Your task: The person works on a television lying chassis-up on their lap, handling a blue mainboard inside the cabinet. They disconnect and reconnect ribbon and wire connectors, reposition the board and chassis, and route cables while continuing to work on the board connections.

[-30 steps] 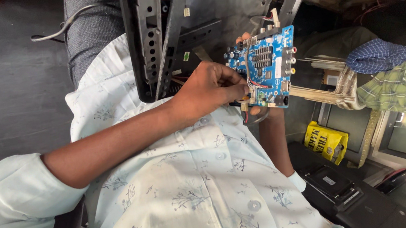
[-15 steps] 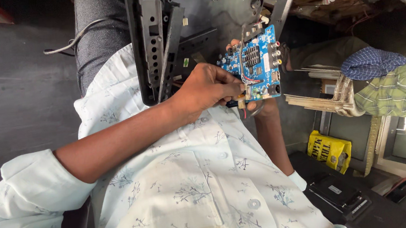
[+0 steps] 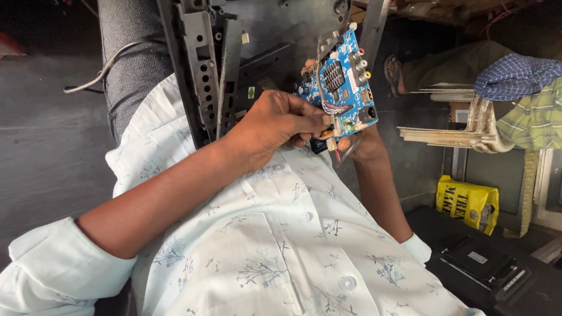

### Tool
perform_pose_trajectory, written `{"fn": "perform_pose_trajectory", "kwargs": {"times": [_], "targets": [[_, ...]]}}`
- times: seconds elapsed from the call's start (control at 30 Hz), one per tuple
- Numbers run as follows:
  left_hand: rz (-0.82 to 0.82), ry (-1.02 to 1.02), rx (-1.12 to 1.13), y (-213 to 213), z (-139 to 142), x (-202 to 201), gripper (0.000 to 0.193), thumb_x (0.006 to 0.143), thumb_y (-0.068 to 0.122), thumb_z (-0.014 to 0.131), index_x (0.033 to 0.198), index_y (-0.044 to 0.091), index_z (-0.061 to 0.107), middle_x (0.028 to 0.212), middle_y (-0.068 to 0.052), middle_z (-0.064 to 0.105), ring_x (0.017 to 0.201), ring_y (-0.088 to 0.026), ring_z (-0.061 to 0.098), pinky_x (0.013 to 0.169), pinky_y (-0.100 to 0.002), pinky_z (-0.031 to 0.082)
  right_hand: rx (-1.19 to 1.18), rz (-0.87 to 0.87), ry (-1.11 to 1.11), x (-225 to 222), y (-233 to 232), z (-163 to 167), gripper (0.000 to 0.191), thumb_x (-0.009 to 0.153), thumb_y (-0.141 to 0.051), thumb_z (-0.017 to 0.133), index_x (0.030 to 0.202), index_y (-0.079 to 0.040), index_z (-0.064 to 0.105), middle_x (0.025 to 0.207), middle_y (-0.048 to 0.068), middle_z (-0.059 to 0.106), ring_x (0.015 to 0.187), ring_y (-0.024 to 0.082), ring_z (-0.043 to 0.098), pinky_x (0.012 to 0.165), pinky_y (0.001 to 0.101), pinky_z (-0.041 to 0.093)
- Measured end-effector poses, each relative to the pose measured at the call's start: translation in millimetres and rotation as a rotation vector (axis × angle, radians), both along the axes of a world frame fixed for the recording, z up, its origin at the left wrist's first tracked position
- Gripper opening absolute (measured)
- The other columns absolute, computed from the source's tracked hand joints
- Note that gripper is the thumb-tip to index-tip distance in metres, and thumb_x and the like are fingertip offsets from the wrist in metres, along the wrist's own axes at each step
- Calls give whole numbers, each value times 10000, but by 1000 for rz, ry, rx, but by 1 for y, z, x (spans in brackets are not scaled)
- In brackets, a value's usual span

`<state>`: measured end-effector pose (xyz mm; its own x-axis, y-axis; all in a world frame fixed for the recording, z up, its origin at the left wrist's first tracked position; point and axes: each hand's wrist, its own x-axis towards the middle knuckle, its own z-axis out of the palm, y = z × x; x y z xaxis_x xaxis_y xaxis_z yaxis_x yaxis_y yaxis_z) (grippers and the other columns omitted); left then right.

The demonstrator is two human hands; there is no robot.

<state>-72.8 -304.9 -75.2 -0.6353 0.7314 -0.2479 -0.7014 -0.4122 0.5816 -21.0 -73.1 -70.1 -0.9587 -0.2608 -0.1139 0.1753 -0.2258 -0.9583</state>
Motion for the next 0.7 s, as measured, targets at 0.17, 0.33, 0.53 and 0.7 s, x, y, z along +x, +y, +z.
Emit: {"fn": "perform_pose_trajectory", "kwargs": {"times": [0.17, 0.33, 0.53, 0.7], "targets": [[-9, -41, 34, 0, -3, -1, 112, 837, 97, 803, 812, -4, 763, 702, -49, 708, 581, -84, 547, 540, -253, 440, -6, 22, -43, 2, 5, -4, 956, 781, -263, 964, 1526, 60, 461, 1262, 169, 645, 1012, 208, 705, 846, 330, 598], [-1, -39, 17, -1, -3, -2, 122, 838, 91, 809, 795, -6, 750, 703, -53, 709, 580, -88, 549, 532, -258, 431, 21, 22, -17, 1, 4, -2, 930, 781, -263, 961, 1507, 51, 471, 1409, 154, 601, 1113, 200, 690, 942, 350, 600], [24, -45, -11, -1, -2, 0, 140, 816, 95, 834, 763, 22, 726, 681, -31, 682, 575, -85, 552, 518, -256, 426, 62, 15, -5, -10, -14, 17, 1044, 718, -281, 999, 1532, 54, 438, 1532, 155, 542, 1197, 195, 646, 993, 334, 569], [-5, -3, -14, -2, -2, -3, 202, 822, 110, 850, 725, 25, 696, 648, -38, 645, 562, -101, 546, 507, -266, 413, 122, 58, 60, -17, -23, 31, 1157, 691, -325, 1012, 1586, 43, 377, 1620, 151, 475, 1408, 194, 558, 1187, 332, 479]]}}
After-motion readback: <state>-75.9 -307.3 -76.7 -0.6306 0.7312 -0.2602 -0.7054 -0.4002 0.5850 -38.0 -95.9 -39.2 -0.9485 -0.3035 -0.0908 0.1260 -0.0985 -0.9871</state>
